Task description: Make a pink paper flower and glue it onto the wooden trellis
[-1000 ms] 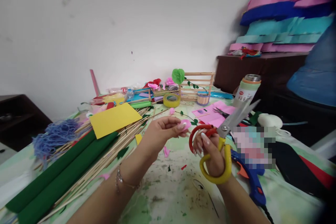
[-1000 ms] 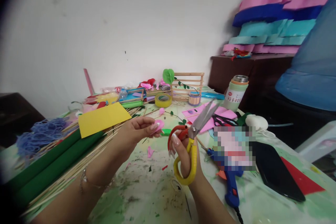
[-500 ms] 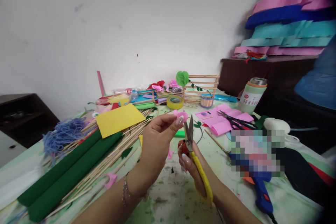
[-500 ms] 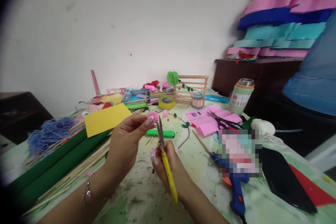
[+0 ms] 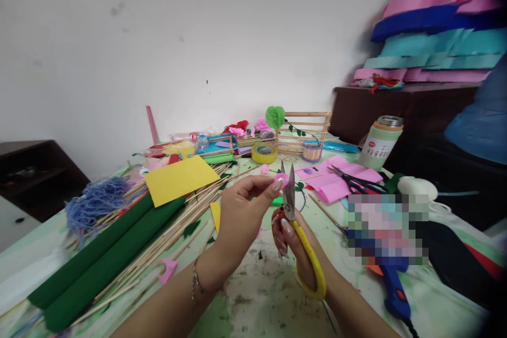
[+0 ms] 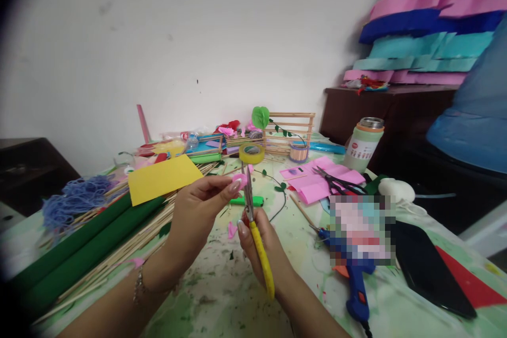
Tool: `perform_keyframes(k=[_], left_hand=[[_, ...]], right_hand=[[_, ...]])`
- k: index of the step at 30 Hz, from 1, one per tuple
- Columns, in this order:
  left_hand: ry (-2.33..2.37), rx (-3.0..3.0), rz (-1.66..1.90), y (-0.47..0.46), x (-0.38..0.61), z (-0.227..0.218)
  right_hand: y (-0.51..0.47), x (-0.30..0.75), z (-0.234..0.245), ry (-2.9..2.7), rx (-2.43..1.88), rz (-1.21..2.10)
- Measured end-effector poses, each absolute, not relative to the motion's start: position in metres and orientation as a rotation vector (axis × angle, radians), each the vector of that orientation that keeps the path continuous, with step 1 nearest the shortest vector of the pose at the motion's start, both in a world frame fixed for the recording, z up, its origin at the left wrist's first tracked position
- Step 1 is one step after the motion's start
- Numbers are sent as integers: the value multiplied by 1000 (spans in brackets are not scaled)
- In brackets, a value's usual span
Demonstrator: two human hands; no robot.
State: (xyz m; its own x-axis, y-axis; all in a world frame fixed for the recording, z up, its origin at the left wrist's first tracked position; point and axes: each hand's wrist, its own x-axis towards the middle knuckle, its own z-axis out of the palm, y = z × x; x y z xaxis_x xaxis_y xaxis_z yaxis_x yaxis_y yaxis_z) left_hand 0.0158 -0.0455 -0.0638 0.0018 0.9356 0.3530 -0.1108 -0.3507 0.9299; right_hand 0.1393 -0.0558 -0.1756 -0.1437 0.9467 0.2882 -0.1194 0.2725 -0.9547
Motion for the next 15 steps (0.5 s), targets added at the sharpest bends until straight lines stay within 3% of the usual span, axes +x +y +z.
perform_keyframes(k=[15], left_hand=[[932,1462,1457,-44,8,-57]], right_hand=[[-76,139,-150,-1334,-907,1175]])
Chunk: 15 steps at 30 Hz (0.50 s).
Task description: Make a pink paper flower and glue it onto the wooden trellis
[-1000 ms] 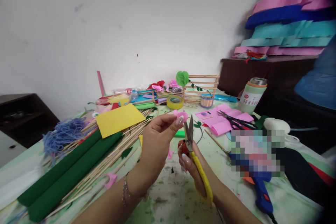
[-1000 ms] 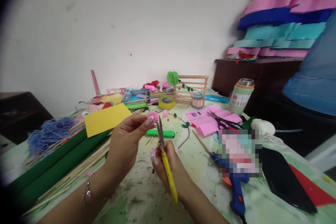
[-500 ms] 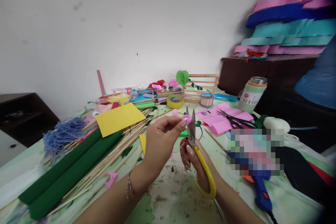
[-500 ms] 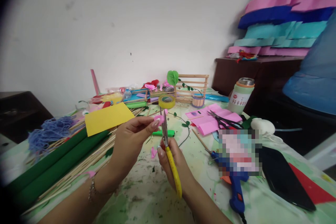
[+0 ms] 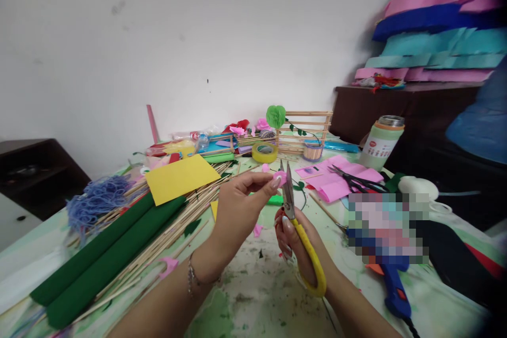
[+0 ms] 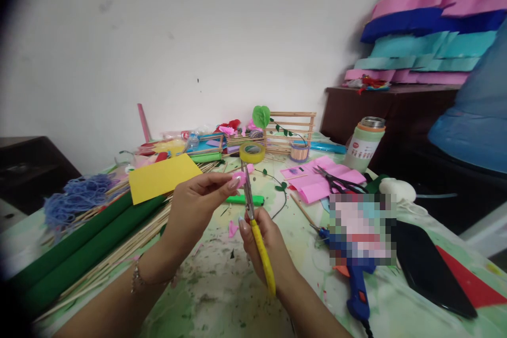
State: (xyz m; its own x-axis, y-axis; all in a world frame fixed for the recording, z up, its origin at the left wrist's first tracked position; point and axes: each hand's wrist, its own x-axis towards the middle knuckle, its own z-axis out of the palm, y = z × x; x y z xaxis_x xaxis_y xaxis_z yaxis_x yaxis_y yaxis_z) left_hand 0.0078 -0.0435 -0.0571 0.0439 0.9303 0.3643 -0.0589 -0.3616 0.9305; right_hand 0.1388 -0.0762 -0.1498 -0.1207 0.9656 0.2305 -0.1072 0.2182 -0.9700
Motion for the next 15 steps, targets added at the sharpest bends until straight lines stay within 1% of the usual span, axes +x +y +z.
perform_keyframes(k=[6,15], left_hand=[[934,1457,1389,-36,-2,-46],[939,1432,1295,-25,-21,-37]], right_hand=[[-74,143,-150,-1369,-953,1114],[-75,144,-150,-1443,-916,1141]])
